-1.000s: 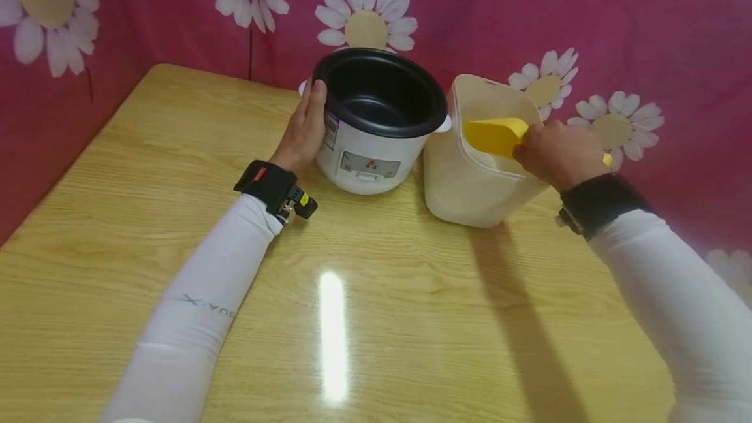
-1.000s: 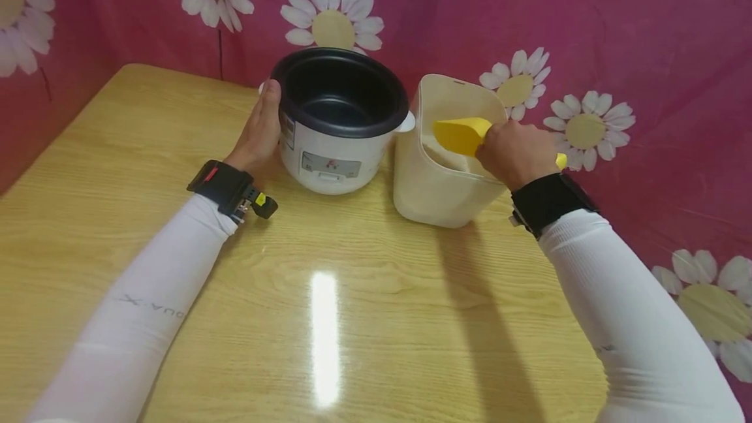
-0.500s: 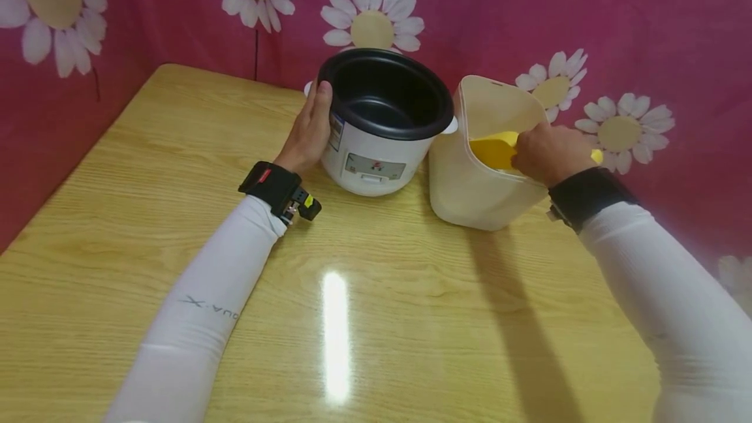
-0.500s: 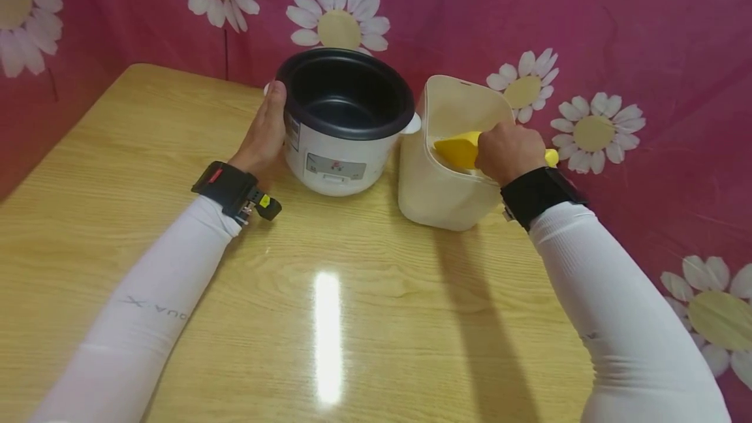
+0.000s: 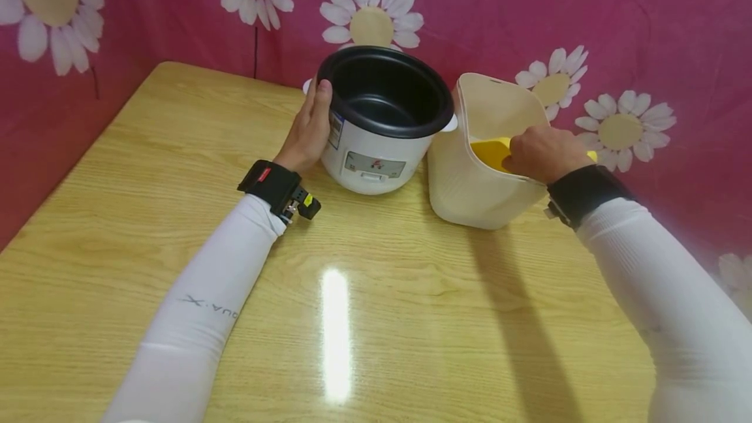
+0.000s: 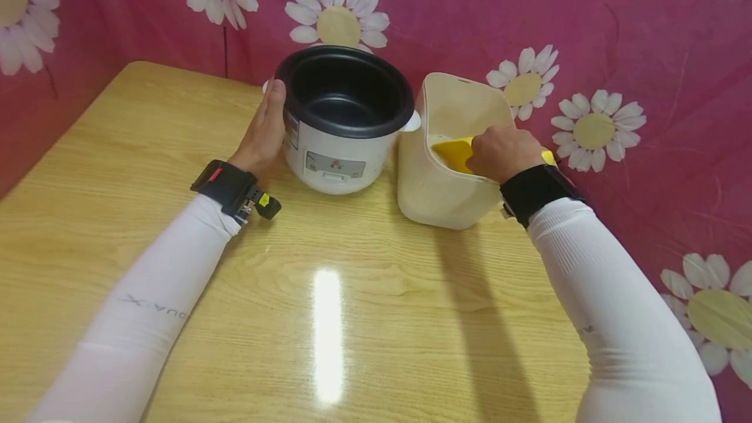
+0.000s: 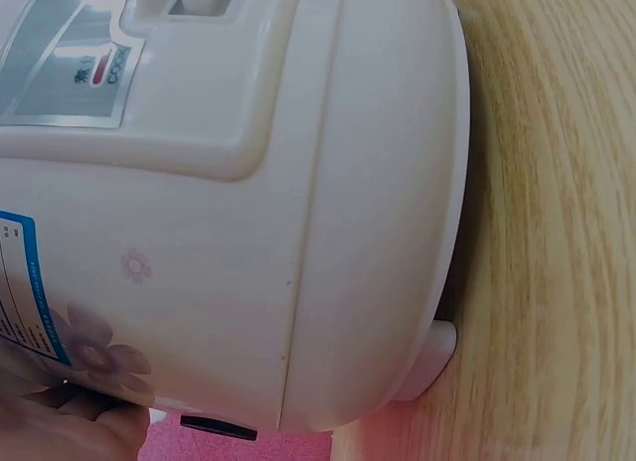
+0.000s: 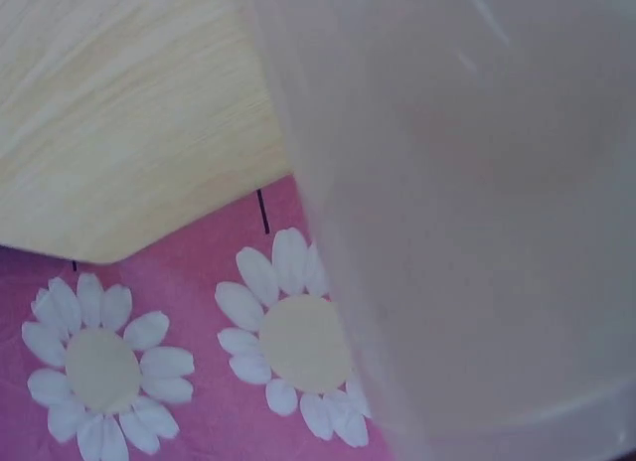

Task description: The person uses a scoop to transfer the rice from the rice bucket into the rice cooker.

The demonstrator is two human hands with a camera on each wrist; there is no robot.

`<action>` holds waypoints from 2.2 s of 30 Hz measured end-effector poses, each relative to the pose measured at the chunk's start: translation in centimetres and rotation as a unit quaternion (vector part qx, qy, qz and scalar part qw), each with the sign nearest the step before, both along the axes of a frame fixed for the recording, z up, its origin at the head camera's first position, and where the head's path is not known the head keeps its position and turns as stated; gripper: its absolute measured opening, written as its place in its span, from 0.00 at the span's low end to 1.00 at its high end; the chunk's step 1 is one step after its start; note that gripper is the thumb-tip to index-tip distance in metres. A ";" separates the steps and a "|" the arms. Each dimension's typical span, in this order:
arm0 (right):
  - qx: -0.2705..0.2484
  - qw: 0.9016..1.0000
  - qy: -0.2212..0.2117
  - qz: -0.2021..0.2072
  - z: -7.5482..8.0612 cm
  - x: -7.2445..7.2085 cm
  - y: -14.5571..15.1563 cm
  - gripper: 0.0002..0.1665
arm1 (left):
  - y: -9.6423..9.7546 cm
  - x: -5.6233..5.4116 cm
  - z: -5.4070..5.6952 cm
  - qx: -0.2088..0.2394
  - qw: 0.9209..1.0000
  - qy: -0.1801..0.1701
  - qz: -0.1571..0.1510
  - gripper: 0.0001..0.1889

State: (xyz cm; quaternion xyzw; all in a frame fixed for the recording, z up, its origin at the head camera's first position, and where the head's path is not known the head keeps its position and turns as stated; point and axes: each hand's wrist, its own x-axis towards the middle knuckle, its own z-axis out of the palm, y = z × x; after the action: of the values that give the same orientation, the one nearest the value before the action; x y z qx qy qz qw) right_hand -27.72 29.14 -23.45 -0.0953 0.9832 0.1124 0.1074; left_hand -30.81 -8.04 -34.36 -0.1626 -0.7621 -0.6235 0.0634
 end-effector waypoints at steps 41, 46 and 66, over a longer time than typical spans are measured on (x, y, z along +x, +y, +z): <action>-0.116 0.954 -0.239 -0.137 0.2 -2.7 1.0 0.32 | -0.1 -0.1 -0.3 0.005 1.000 0.017 -0.003 0.32; -0.144 0.942 -0.249 -0.172 0.1 -2.8 1.1 0.34 | -0.1 -0.1 -0.4 0.004 1.000 0.015 -0.002 0.32; -0.225 0.919 -0.266 -0.183 0.8 -2.4 1.9 0.34 | 0.0 0.1 -0.2 0.002 1.000 0.001 0.001 0.32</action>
State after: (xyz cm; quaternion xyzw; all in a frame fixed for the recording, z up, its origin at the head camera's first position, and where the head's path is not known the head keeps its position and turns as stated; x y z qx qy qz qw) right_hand -30.16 31.02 -22.67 0.0387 0.9181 -0.1626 0.3594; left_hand -30.69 -8.01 -34.55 -0.1621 -0.7611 -0.6246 0.0651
